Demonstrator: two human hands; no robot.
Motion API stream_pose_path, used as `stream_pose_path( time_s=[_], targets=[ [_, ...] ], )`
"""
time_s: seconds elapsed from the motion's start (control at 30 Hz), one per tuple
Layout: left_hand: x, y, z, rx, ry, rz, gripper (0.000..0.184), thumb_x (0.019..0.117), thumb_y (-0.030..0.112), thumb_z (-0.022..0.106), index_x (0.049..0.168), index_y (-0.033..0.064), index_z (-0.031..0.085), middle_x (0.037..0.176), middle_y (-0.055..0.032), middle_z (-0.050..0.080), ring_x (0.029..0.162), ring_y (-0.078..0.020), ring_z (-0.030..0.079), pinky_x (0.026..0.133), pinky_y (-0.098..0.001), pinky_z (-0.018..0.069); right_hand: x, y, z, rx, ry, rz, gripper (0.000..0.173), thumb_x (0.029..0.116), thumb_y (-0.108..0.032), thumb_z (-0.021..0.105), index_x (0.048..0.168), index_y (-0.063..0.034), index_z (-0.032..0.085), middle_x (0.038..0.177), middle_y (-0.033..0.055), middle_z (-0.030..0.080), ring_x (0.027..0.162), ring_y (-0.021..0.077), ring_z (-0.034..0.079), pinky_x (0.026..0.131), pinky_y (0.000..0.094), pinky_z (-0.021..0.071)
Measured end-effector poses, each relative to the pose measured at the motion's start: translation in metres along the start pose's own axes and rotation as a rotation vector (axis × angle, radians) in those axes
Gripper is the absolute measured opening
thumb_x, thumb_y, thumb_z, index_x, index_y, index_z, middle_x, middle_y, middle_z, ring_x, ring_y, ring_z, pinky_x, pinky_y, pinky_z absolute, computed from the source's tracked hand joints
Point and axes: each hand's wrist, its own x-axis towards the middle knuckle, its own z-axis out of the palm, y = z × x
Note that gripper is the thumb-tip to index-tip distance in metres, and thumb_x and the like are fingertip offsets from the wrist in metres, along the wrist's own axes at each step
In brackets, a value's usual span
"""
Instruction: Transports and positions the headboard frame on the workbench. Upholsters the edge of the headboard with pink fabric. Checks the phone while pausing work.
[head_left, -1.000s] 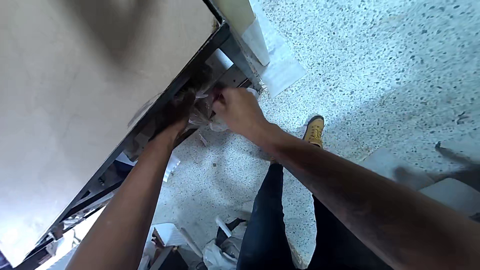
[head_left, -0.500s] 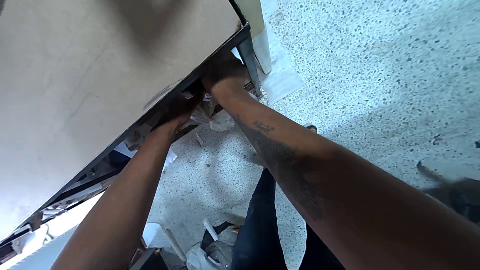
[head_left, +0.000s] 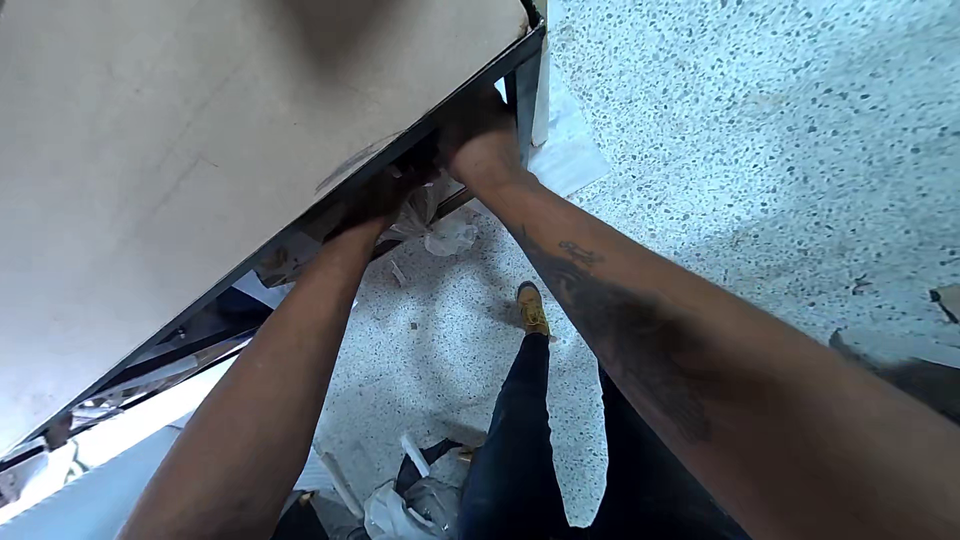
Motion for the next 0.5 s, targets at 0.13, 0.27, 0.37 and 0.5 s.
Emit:
stream_pose_path(
  time_s=[0.13,0.27,0.37,0.5],
  targets=[
    [0.009,-0.028,0.015,-0.040,0.186,0.132,0.059,0.0805,0.039,0.086,0.119,0.0006,0.065,0.112,-0.0119,0.069,0.107,-0.0140,0.062,0.100,-0.0361,0.0481,-0.028,0.031,0.025,0.330,0.110,0.101,0.020,0.0854,-0.008,0.065,0.106,-0.0097,0.067,0.096,0.0107,0.069,0.085,0.0267,0.069,0.072,0.0499,0.0575],
    [0.010,-0.024,0.019,-0.013,0.294,0.193,0.046,0.0840,0.033,0.084,0.108,-0.0024,0.068,0.101,-0.0116,0.070,0.095,-0.0100,0.062,0.091,-0.0290,0.0488,-0.050,0.033,0.030,0.387,-0.010,0.145,0.024,0.0854,-0.012,0.074,0.109,-0.0136,0.071,0.111,0.0101,0.064,0.091,0.0234,0.068,0.076,0.0437,0.0604],
    [0.007,-0.034,0.012,-0.037,0.165,0.185,0.045,0.0904,0.043,0.077,0.110,0.0035,0.069,0.105,-0.0097,0.070,0.100,-0.0112,0.064,0.094,-0.0322,0.0510,-0.037,0.020,0.016,0.409,0.108,0.133,0.040,0.0854,-0.027,0.076,0.123,-0.0142,0.069,0.110,0.0081,0.065,0.095,0.0233,0.066,0.077,0.0442,0.0584],
    [-0.004,-0.026,0.001,0.077,0.030,-0.008,0.057,0.1004,0.063,0.049,0.134,0.0200,0.065,0.129,-0.0068,0.068,0.123,-0.0189,0.063,0.109,-0.0496,0.0473,-0.011,0.010,0.014,0.368,0.061,0.217,0.057,0.0881,-0.058,0.067,0.131,-0.0205,0.061,0.107,0.0083,0.064,0.098,0.0256,0.066,0.076,0.0502,0.0563]
  ],
)
